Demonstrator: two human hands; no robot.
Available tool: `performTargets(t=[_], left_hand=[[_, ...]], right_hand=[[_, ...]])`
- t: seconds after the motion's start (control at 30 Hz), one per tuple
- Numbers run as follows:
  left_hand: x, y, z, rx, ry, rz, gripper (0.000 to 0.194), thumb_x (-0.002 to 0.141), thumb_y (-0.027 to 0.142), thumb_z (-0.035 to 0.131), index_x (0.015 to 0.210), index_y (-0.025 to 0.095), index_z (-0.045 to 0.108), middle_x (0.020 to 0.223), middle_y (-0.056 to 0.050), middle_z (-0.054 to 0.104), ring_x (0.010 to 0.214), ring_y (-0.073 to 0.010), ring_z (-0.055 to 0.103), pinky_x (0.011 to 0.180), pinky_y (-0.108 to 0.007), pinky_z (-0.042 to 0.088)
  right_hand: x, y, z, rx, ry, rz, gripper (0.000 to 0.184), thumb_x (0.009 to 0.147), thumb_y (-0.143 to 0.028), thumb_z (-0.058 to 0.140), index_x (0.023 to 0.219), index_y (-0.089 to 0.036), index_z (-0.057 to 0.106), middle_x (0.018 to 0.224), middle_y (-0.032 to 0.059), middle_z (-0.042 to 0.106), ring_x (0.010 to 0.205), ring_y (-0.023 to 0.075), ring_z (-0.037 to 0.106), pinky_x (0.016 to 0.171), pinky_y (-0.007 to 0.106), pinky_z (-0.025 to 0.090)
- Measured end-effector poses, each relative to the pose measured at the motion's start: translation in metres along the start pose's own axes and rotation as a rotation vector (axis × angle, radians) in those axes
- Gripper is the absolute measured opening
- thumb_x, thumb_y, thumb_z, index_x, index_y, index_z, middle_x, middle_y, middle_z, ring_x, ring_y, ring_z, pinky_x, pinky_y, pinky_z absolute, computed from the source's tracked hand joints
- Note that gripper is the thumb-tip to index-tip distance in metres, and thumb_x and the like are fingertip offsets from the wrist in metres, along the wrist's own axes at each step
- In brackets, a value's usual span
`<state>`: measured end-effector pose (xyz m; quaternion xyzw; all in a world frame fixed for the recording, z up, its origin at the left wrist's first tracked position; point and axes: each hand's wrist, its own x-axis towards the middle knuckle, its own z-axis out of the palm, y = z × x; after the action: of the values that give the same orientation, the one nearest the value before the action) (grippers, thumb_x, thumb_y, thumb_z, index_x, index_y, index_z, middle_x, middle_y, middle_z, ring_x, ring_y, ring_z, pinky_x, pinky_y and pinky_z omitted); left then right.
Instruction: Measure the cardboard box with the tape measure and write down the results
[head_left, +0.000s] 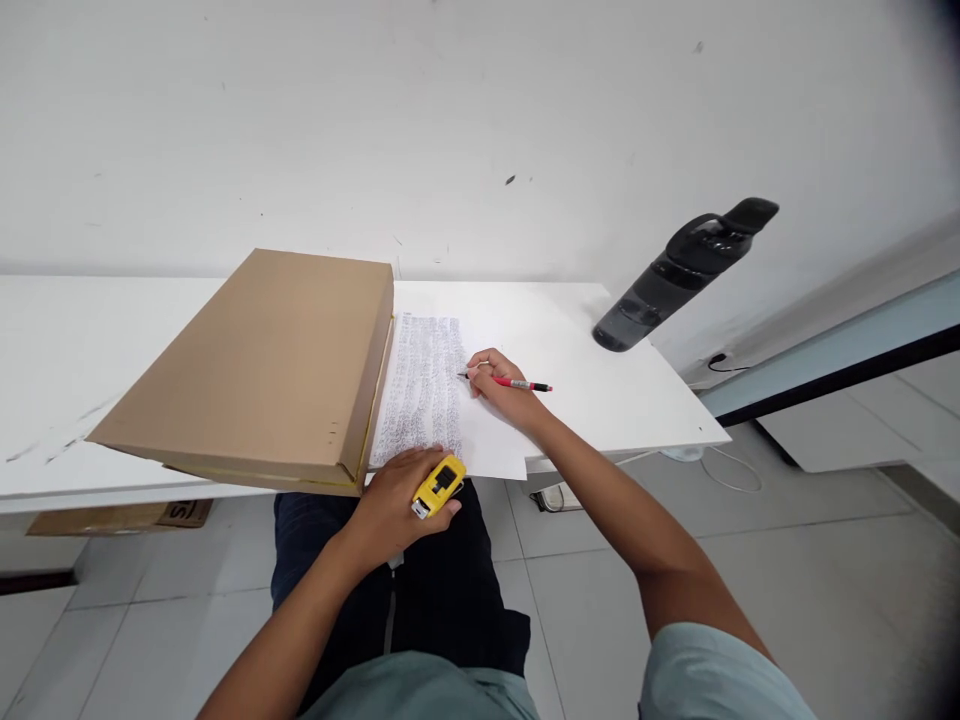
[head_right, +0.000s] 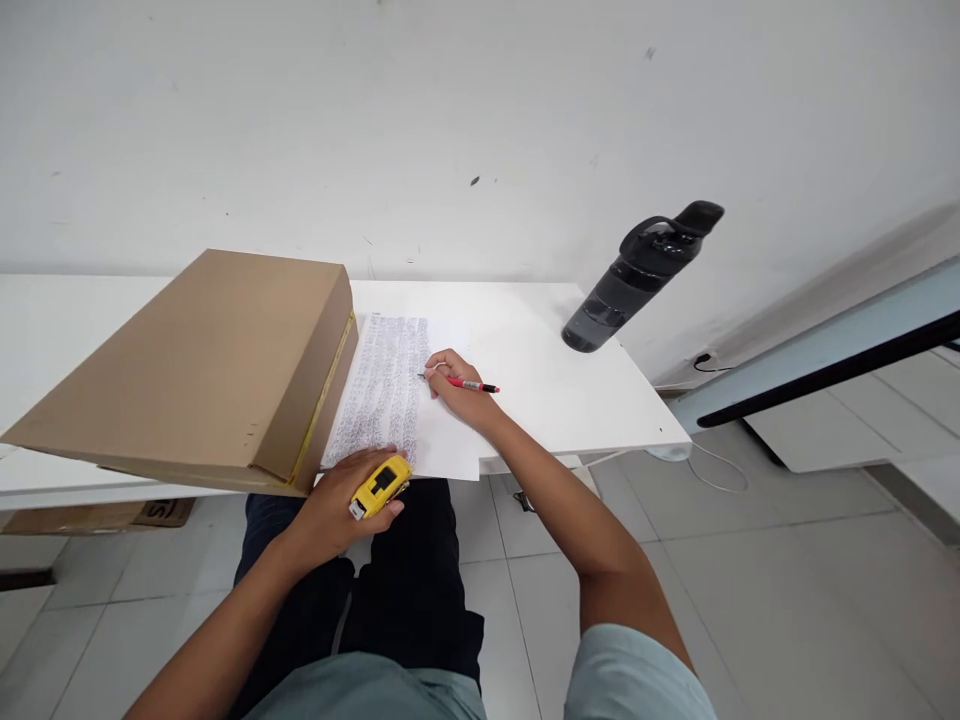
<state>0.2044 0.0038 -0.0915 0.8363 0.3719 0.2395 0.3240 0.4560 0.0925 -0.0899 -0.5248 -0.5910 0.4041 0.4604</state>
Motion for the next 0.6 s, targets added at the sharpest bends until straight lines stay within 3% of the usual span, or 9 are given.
performTargets(t=[0.1,0.23,0.3,0.43,0.6], left_hand=[[-0.001,-0.0022,0.0027,0.015,0.005,0.038,0.051,0.088,0.036,0.071,0.136,0.022,0.059,0.141,-0.01,0.065,0.135,-0.028,0.059,0.119,-0.05,0.043],[-0.002,-0.0058,0.0049,0.041,0.015,0.089,0.054,0.087,0.037,0.071,0.138,0.021,0.058,0.141,-0.01,0.065,0.135,-0.0282,0.059,0.12,-0.05,0.043],[-0.0021,-0.0065,0.0057,0.046,0.021,0.103,0.055,0.087,0.036,0.071,0.138,0.021,0.057,0.14,-0.01,0.066,0.134,-0.0281,0.06,0.12,-0.05,0.043],[-0.002,-0.0071,0.008,0.048,0.035,0.097,0.056,0.087,0.036,0.072,0.138,0.02,0.057,0.141,-0.011,0.065,0.133,-0.0285,0.06,0.119,-0.05,0.044],[-0.0011,-0.0087,0.0109,0.058,0.037,0.101,0.055,0.087,0.036,0.072,0.137,0.02,0.058,0.14,-0.011,0.066,0.133,-0.0284,0.061,0.118,-0.05,0.045]], right_hand=[[0.0031,0.0014,-0.0045,0.058,-0.04,0.032,0.032,0.085,-0.045,0.066,0.107,-0.022,0.064,0.083,0.0007,0.074,0.052,0.0102,0.045,0.053,0.026,0.037],[0.0012,0.0023,-0.0083,-0.03,0.023,0.03,0.033,0.08,-0.041,0.073,0.107,-0.022,0.074,0.102,0.006,0.076,0.07,0.0146,0.059,0.061,0.029,0.044],[0.0,0.0037,-0.0077,-0.099,0.086,0.023,0.026,0.079,-0.036,0.073,0.099,-0.021,0.077,0.094,0.0053,0.075,0.076,0.0171,0.061,0.066,0.031,0.046],[0.0001,0.0073,-0.0044,-0.14,0.119,0.032,0.017,0.077,-0.034,0.071,0.085,-0.019,0.074,0.07,0.0003,0.063,0.066,0.0159,0.051,0.062,0.031,0.041],[0.0013,0.0082,-0.0023,-0.178,0.11,0.019,0.017,0.078,-0.035,0.067,0.08,-0.019,0.072,0.061,-0.0026,0.055,0.061,0.0144,0.044,0.058,0.029,0.035]])
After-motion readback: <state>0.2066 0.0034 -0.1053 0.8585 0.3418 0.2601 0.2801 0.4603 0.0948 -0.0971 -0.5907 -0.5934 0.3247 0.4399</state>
